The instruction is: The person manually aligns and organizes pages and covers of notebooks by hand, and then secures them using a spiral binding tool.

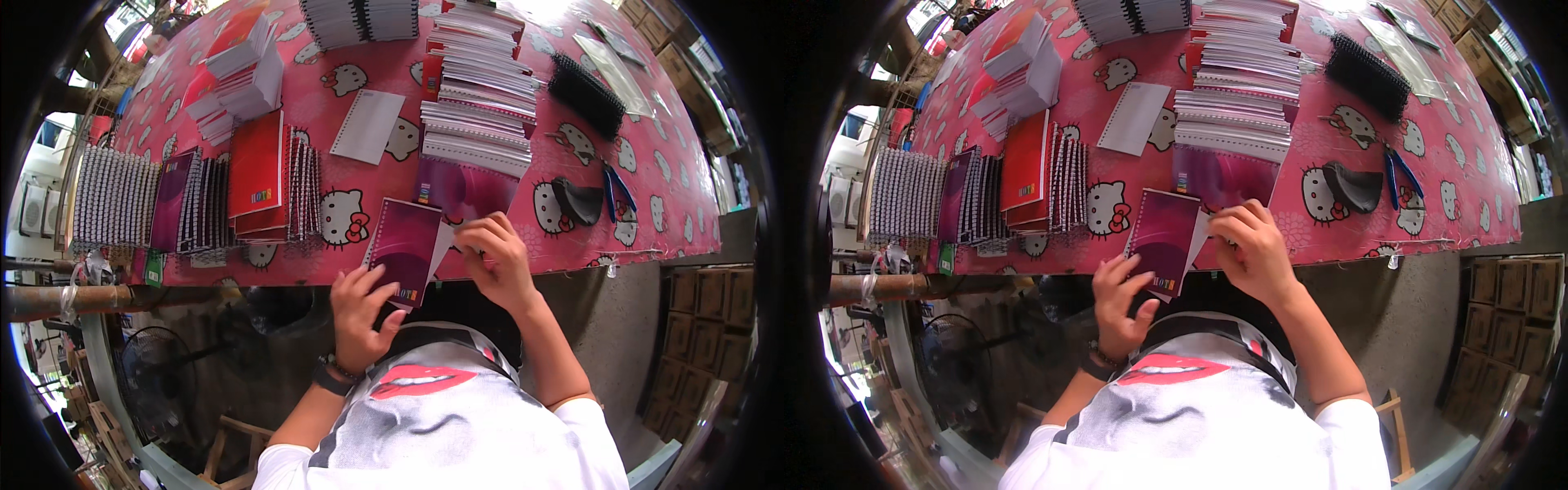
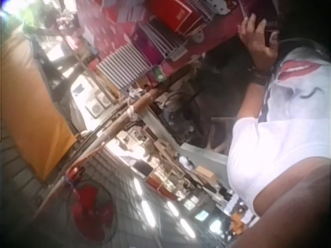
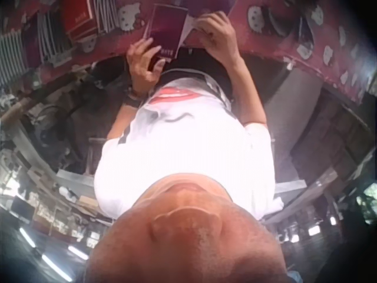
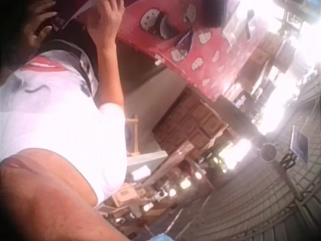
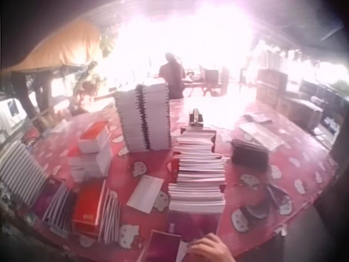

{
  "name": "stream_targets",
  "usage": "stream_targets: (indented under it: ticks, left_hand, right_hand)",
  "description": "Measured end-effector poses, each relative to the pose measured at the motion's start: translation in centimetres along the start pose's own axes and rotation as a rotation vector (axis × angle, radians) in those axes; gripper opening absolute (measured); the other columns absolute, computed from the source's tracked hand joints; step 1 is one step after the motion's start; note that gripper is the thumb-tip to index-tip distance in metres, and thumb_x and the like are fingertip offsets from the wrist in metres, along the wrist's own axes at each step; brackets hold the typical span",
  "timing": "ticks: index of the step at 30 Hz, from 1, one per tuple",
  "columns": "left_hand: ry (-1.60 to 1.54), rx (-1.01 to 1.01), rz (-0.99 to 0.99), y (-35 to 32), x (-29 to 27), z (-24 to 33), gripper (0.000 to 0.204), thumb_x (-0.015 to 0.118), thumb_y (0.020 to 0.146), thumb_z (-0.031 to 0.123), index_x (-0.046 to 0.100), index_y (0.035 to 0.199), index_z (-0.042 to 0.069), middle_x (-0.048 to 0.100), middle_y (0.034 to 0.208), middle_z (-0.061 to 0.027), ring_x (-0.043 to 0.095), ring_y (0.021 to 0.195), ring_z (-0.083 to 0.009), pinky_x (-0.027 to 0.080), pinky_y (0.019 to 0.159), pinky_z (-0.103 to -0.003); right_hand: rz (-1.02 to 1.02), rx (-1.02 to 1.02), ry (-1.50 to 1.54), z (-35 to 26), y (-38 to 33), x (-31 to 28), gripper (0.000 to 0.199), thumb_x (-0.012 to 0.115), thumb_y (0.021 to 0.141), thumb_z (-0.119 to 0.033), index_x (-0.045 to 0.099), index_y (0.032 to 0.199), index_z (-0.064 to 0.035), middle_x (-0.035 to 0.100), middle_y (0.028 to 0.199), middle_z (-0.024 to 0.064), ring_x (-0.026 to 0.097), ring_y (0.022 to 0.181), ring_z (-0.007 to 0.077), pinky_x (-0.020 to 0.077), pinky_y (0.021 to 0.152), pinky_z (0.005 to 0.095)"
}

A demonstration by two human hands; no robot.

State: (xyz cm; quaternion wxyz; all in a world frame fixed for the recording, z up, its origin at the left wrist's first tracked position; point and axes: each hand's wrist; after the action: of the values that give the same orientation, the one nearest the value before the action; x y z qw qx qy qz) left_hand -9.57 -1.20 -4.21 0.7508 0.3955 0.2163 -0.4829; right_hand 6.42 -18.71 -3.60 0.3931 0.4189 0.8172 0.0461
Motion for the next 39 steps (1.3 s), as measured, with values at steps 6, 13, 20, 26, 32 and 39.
stream_targets:
  ticks: [6,13,20,26,32,39]
  left_hand:
    - [-1.177,-1.101,0.136,-2.5,0.1,-0.9,0.032,0.061,0.086,0.017,0.048,0.111,0.003,0.057,0.098,-0.0041,0.055,0.084,-0.0116,0.045,0.074,-0.024]
    - [-0.574,-0.520,0.071,0.3,-0.5,0.4,0.019,0.064,0.082,0.005,0.060,0.100,0.000,0.064,0.090,-0.0065,0.062,0.077,-0.0158,0.047,0.071,-0.026]
    - [-0.750,-0.119,-0.023,6.2,1.2,-2.1,0.039,0.065,0.073,-0.007,0.052,0.109,0.002,0.060,0.100,-0.0086,0.058,0.093,-0.0149,0.046,0.083,-0.028]
    - [-1.035,-0.217,-0.011,6.2,5.1,-1.8,0.041,0.065,0.072,-0.008,0.045,0.105,0.005,0.051,0.104,-0.0077,0.049,0.097,-0.0155,0.040,0.088,-0.028]
    - [-0.897,-0.159,-0.027,6.0,5.3,-2.9,0.029,0.064,0.071,-0.009,0.045,0.088,0.005,0.049,0.097,-0.0071,0.049,0.092,-0.0165,0.038,0.088,-0.030]
    - [-1.013,-0.166,-0.034,5.8,3.2,-2.9,0.027,0.058,0.072,-0.012,0.044,0.088,0.005,0.047,0.093,-0.0069,0.047,0.091,-0.0164,0.037,0.088,-0.030]
  right_hand:
    - [-0.099,0.091,-0.285,-2.0,1.6,3.3,0.053,0.072,0.067,-0.021,0.052,0.114,-0.0065,0.052,0.112,0.0077,0.048,0.102,0.0274,0.0376,0.082,0.0404]
    - [0.005,0.144,0.159,-2.4,1.3,1.7,0.056,0.073,0.064,-0.009,0.052,0.115,-0.0062,0.054,0.113,0.0087,0.048,0.102,0.0273,0.0394,0.086,0.0396]
    - [0.045,0.176,0.420,-0.4,-0.9,-1.2,0.051,0.065,0.065,0.009,0.053,0.113,-0.0054,0.058,0.106,0.0053,0.052,0.102,0.0225,0.0392,0.091,0.0321]
    - [0.068,0.252,0.599,-0.1,-1.6,0.7,0.065,0.056,0.063,0.010,0.042,0.125,-0.0061,0.050,0.116,0.0113,0.046,0.109,0.0257,0.0335,0.097,0.0327]
    - [0.155,0.372,-0.116,2.3,-1.4,-3.9,0.053,0.071,0.064,-0.011,0.053,0.113,-0.0060,0.051,0.109,0.0104,0.045,0.105,0.0290,0.0338,0.092,0.0389]
    - [-0.030,0.475,-0.459,1.9,-0.5,-2.8,0.062,0.081,0.055,-0.032,0.056,0.107,-0.0086,0.050,0.102,0.0069,0.045,0.100,0.0271,0.0357,0.082,0.0407]
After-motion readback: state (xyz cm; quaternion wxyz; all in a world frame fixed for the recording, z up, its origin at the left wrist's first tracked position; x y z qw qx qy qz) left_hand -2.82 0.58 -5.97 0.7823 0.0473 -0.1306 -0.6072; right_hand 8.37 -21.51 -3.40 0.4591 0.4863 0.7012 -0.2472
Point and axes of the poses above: each hand's wrist, its own y-axis towards the middle knuckle, its own x-axis out of the palm, z = x × y
